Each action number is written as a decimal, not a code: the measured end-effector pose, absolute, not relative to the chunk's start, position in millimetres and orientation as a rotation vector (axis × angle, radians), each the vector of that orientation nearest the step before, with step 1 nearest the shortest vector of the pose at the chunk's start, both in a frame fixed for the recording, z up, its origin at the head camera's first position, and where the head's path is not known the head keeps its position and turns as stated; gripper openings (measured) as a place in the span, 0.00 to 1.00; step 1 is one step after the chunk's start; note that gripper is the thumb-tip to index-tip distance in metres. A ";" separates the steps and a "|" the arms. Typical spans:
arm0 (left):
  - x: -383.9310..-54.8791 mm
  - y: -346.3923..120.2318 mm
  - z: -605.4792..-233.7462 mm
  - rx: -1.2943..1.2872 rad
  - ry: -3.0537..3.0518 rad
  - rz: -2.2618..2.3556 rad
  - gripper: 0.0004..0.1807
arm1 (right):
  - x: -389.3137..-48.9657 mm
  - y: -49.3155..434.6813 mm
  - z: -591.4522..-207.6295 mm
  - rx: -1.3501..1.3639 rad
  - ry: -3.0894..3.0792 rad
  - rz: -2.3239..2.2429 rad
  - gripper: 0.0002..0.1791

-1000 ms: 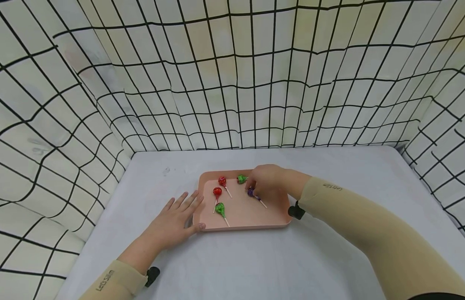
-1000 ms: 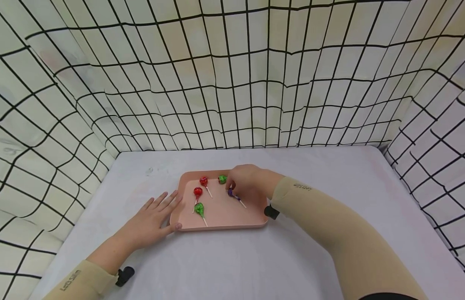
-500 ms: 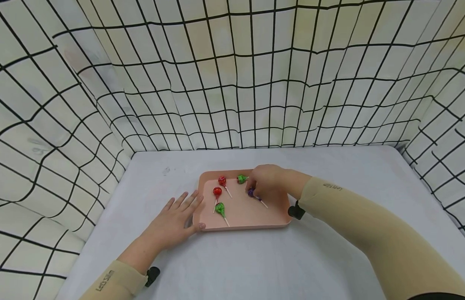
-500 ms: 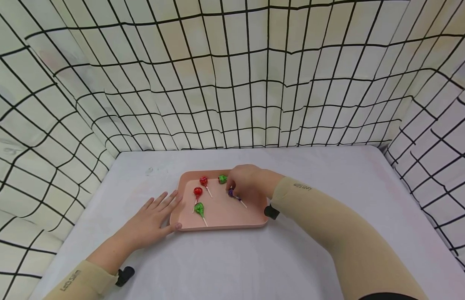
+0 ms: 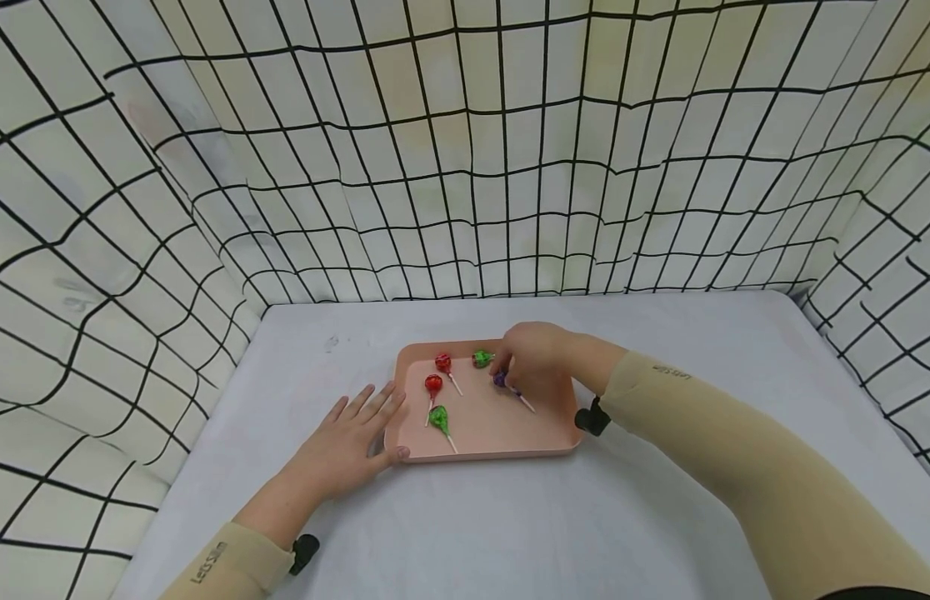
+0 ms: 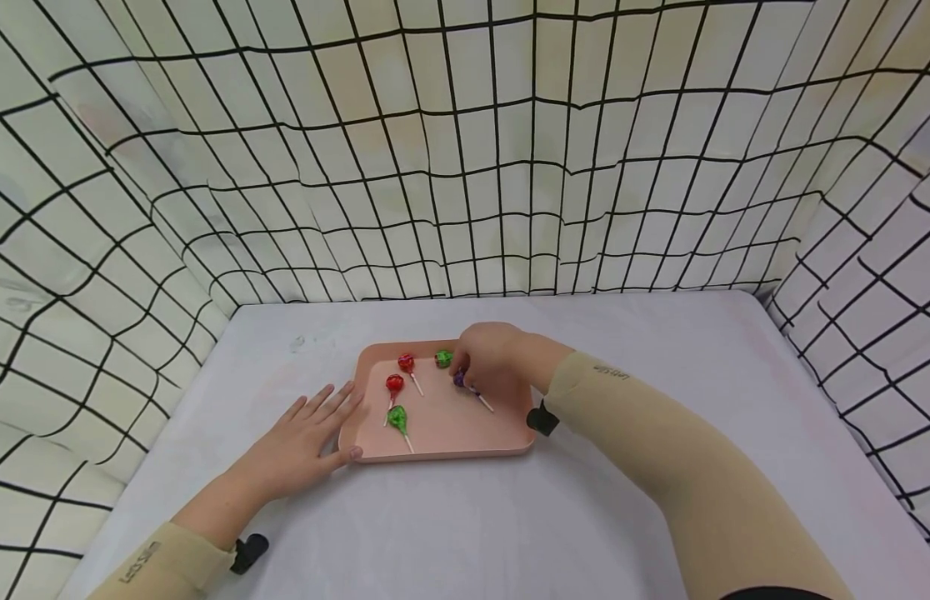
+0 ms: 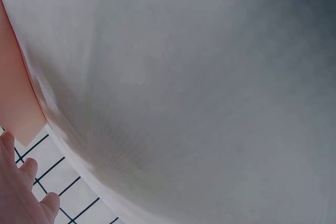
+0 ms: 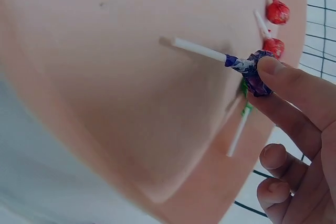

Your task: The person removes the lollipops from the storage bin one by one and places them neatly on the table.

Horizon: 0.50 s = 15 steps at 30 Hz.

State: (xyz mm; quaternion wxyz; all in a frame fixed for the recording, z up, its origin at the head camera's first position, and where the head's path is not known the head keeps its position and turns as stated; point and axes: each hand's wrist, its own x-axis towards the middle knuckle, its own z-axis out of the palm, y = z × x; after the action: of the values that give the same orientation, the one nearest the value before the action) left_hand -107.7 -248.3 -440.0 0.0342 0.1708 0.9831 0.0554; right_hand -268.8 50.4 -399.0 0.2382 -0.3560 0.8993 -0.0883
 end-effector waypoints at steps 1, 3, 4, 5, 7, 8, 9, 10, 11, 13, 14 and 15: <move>-107.7 -247.8 -439.4 0.522 3.020 0.169 0.47 | -269.0 51.0 -397.0 -0.971 2.462 -0.252 0.15; -108.1 -246.9 -439.1 0.523 3.015 0.166 0.47 | -269.6 52.2 -393.5 -0.961 2.463 -0.266 0.16; -108.2 -246.9 -439.0 0.517 3.011 0.161 0.47 | -270.0 52.5 -392.0 -0.968 2.463 -0.269 0.16; -108.4 -247.0 -439.1 0.511 3.007 0.158 0.47 | -270.6 53.0 -390.7 -0.976 2.467 -0.268 0.16; -108.7 -247.2 -439.2 0.507 3.003 0.154 0.46 | -271.6 54.0 -388.6 -0.996 2.469 -0.272 0.16; -109.0 -247.4 -439.5 0.506 3.002 0.153 0.46 | -272.1 54.5 -388.0 -1.005 2.471 -0.271 0.16; -109.0 -247.4 -439.3 0.501 3.000 0.151 0.46 | -272.5 55.0 -387.3 -1.014 2.470 -0.274 0.16; -109.0 -247.5 -439.3 0.500 3.000 0.151 0.46 | -273.0 55.6 -386.9 -1.026 2.472 -0.272 0.16; -108.8 -247.6 -439.2 0.502 2.999 0.153 0.47 | -273.4 56.2 -386.5 -1.024 2.474 -0.276 0.16; -108.1 -247.6 -438.5 0.504 2.999 0.155 0.47 | -274.6 57.3 -386.2 -1.011 2.477 -0.287 0.15; -107.7 -247.5 -438.0 0.505 2.998 0.158 0.47 | -275.1 58.0 -385.8 -0.999 2.479 -0.297 0.15; -107.4 -247.4 -437.6 0.510 3.000 0.162 0.47 | -275.7 58.9 -385.4 -0.984 2.481 -0.306 0.15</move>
State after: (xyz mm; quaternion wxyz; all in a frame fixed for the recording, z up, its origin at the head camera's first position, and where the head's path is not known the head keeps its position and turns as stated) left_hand -107.4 -247.4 -437.6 0.0469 0.1671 0.9834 0.0530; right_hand -275.7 58.9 -385.4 0.2254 -0.3568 0.8998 -0.1109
